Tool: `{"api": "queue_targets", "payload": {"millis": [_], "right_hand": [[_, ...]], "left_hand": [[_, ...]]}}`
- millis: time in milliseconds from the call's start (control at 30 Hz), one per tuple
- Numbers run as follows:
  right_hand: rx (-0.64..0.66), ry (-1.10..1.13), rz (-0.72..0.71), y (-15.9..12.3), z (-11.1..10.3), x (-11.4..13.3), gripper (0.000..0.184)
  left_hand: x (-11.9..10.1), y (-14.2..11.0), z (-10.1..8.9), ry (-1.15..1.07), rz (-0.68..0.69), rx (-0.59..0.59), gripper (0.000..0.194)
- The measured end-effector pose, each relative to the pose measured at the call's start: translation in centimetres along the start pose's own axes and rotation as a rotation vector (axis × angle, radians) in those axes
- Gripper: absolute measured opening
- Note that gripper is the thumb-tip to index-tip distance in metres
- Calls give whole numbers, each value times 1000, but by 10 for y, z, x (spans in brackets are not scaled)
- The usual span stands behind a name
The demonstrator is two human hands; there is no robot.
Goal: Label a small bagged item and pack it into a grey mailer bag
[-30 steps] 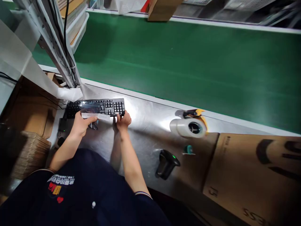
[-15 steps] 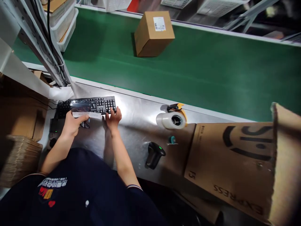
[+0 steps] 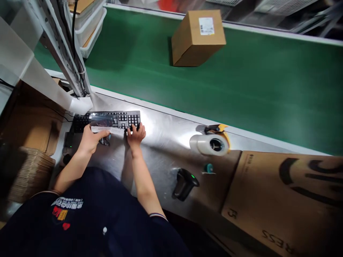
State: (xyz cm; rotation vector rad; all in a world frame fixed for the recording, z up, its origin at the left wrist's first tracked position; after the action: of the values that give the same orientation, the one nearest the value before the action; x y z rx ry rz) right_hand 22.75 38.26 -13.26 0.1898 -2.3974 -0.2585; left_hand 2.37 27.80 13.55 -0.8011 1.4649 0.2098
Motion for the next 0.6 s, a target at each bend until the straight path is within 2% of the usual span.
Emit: {"api": "queue_targets", "payload": {"millis": [167,300,400,600], "right_hand": [[-38,32,64,8,0,-12,58],[6,66,139,13,-4,-22,58],[30,44,87,15,-8,-19,55],[60,52,-50,21,-7,6,41]], "left_hand": [[2,1,-2,-7,6,12,36],[2,1,-2,-12,3,4,36],[1,1,-1,-24,-9,-7,36],[0,0,2,-31,-15,8,37]]}}
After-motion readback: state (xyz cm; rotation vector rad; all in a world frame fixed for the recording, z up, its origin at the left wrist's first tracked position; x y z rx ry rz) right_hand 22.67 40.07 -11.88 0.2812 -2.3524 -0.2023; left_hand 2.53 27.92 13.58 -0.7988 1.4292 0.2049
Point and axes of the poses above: each hand's wrist, its own y-axis towards the middle knuckle, its own z-axis out of the palm, x = y × z, the point moved 4 cm from there along y, towards the middle knuckle, and after that the axes turned 13 degrees about y, right-handed, at the moved point
